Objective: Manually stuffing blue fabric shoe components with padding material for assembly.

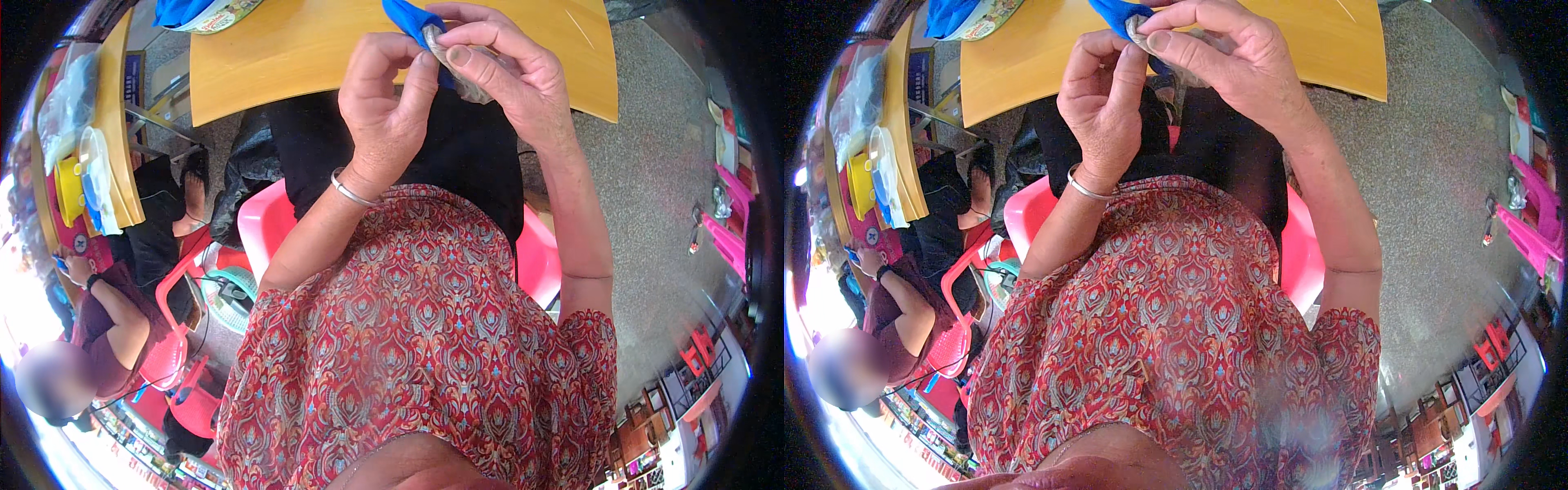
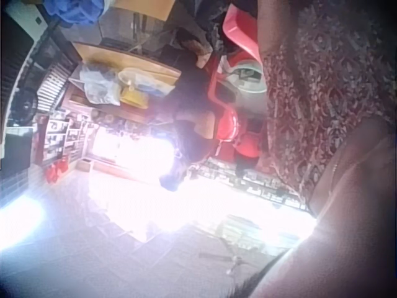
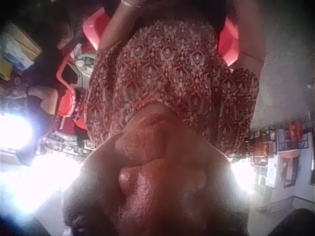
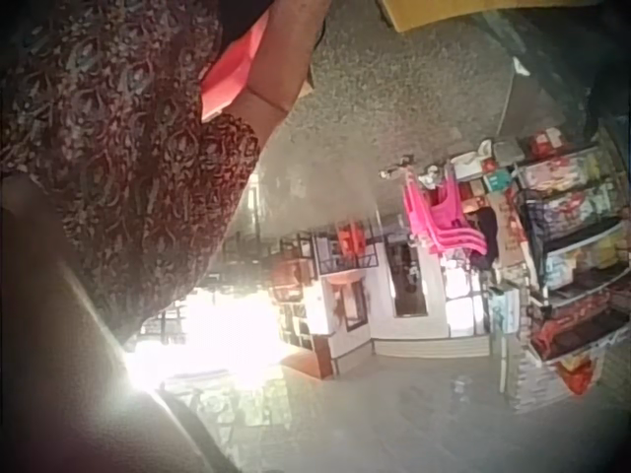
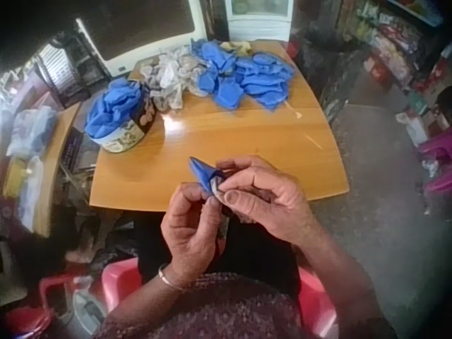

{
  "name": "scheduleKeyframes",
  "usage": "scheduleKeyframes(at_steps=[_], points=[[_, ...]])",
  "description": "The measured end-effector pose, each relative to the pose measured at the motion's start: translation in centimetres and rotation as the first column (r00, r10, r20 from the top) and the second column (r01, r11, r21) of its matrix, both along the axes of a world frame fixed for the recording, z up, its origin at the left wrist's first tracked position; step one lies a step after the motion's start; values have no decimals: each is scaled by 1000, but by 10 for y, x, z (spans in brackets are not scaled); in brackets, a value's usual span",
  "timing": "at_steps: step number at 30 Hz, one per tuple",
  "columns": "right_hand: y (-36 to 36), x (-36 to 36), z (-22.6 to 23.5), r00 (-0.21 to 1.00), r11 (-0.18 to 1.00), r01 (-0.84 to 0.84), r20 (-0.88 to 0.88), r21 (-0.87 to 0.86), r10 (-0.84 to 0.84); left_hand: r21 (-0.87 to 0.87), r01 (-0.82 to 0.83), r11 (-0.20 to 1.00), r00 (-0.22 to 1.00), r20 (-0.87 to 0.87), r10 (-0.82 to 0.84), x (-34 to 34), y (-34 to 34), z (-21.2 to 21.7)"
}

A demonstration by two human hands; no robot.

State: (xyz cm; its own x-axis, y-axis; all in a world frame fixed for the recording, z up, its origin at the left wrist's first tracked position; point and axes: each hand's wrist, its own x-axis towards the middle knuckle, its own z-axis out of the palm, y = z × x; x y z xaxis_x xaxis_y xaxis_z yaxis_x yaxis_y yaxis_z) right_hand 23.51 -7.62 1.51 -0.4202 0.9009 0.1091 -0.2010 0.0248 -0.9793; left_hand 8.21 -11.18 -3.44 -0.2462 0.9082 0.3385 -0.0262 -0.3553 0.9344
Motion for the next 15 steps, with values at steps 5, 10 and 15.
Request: scheduleKeyframes(at_steps=[5,10,15], points=[[9,2,-36,1000,997,21,17,71,-22,99,4,995,996,-93,6,-4,-1,2],[10,7,-35,998,998,31,50,-59,-28,196,-2,981,964,-260,54,-7,0,8],[-2,-4,-7,947,964,216,208,152,-245,330,32,943,870,-473,136,-5,-1,11]])
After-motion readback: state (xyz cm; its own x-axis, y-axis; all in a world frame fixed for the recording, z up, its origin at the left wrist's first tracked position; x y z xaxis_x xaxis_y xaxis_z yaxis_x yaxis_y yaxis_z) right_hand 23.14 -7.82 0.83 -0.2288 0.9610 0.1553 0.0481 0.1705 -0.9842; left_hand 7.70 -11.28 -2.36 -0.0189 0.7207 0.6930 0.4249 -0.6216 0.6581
